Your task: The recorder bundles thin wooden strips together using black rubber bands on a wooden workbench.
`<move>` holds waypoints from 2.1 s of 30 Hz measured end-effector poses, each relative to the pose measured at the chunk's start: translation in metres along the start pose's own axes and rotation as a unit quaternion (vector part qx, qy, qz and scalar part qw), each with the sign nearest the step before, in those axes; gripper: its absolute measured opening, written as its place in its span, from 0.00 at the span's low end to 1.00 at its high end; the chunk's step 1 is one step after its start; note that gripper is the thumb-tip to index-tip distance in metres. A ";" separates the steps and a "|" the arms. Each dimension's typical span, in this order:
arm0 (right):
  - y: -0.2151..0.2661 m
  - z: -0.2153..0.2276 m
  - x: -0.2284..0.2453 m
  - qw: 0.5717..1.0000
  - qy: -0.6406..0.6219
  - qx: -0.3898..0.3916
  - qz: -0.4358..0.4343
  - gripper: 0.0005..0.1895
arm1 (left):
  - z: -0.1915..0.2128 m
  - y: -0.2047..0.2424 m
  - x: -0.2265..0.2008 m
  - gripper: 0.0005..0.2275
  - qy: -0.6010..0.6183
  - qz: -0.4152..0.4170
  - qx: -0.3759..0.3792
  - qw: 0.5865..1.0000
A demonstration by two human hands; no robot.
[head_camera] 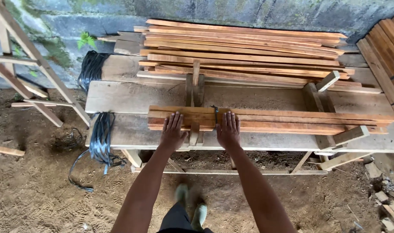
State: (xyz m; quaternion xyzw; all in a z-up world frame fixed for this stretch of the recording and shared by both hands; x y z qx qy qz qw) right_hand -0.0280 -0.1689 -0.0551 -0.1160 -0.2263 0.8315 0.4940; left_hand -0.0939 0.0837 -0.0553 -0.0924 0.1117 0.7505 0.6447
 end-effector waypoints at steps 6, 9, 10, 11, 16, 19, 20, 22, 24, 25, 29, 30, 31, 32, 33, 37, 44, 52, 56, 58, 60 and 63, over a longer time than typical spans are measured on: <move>-0.020 0.011 0.016 1.000 -0.011 -0.017 0.018 0.26 | -0.016 -0.009 0.013 0.43 0.003 -0.045 0.026 0.999; -0.032 -0.006 -0.002 0.927 -0.112 0.289 -0.213 0.28 | -0.022 -0.010 0.021 0.46 0.005 -0.076 0.037 0.996; -0.037 -0.029 -0.008 0.926 -0.114 0.289 -0.217 0.28 | -0.023 -0.008 0.023 0.46 0.002 -0.079 0.040 0.996; -0.043 -0.052 -0.012 0.925 -0.123 0.293 -0.208 0.30 | -0.024 -0.006 0.025 0.47 0.003 -0.091 0.046 0.995; -0.086 -0.026 0.089 0.914 -0.187 0.287 -0.217 0.33 | -0.026 -0.006 0.034 0.49 -0.004 -0.139 0.043 0.989; -0.087 -0.033 0.126 0.931 -0.182 0.260 -0.181 0.35 | -0.030 -0.012 0.042 0.50 0.010 -0.164 0.037 0.986; -0.089 -0.019 0.132 0.938 -0.152 0.259 -0.174 0.34 | -0.027 -0.010 0.042 0.49 0.027 -0.177 0.046 0.983; -0.090 -0.004 0.134 0.941 -0.124 0.265 -0.169 0.33 | -0.026 -0.007 0.044 0.49 0.047 -0.187 0.063 0.979; -0.095 -0.004 0.118 0.915 -0.187 0.266 -0.239 0.36 | -0.015 -0.011 0.044 0.49 0.042 -0.223 0.008 0.974; -0.088 0.001 0.126 0.915 -0.187 0.266 -0.239 0.36 | -0.015 0.000 0.048 0.49 0.041 -0.223 0.008 0.974; -0.092 0.025 0.142 0.903 -0.156 0.310 -0.253 0.34 | 0.013 0.008 0.058 0.41 0.098 -0.255 0.055 0.960; -0.094 0.032 0.144 0.903 -0.147 0.311 -0.256 0.32 | 0.021 0.009 0.061 0.36 0.132 -0.268 0.072 0.951; -0.094 0.034 0.145 0.902 -0.148 0.313 -0.257 0.32 | 0.011 0.005 0.073 0.36 0.133 -0.267 0.075 0.951; -0.095 0.037 0.146 0.904 -0.149 0.307 -0.257 0.32 | 0.007 -0.001 0.092 0.23 0.261 -0.216 0.061 0.939; -0.096 0.040 0.147 0.906 -0.149 0.300 -0.257 0.31 | 0.002 -0.007 0.111 0.14 0.383 -0.160 0.044 0.909; -0.095 0.037 0.145 0.913 -0.157 0.280 -0.253 0.30 | 0.015 0.005 0.198 0.08 0.372 0.044 -0.067 0.925; -0.096 0.037 0.148 0.912 -0.135 0.287 -0.261 0.29 | -0.092 -0.015 0.378 0.18 -0.080 0.232 -0.167 0.955; -0.097 0.042 0.148 0.916 -0.150 0.267 -0.258 0.26 | -0.114 -0.014 0.404 0.39 0.045 0.378 -0.002 0.925; -0.097 0.037 0.147 0.919 -0.155 0.265 -0.246 0.26 | -0.108 -0.007 0.408 0.29 0.059 0.369 0.014 0.927; -0.096 0.037 0.146 0.921 -0.153 0.262 -0.246 0.26 | -0.110 -0.011 0.406 0.20 0.039 0.350 0.024 0.935; -0.096 0.039 0.148 0.919 -0.159 0.261 -0.248 0.26 | -0.117 -0.018 0.410 0.22 0.126 0.368 -0.004 0.921; -0.096 0.037 0.144 0.921 -0.155 0.262 -0.242 0.25 | -0.084 -0.024 0.360 0.15 0.137 0.284 -0.033 0.948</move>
Point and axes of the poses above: each hand's wrist, its own y-axis away from the middle knuckle, its own z-axis out of the back of the hand, x = y × z, the point moved 6 cm from there along -y, towards the middle knuckle, and after that the axes turned 7 degrees about z, right-handed, at the moved point
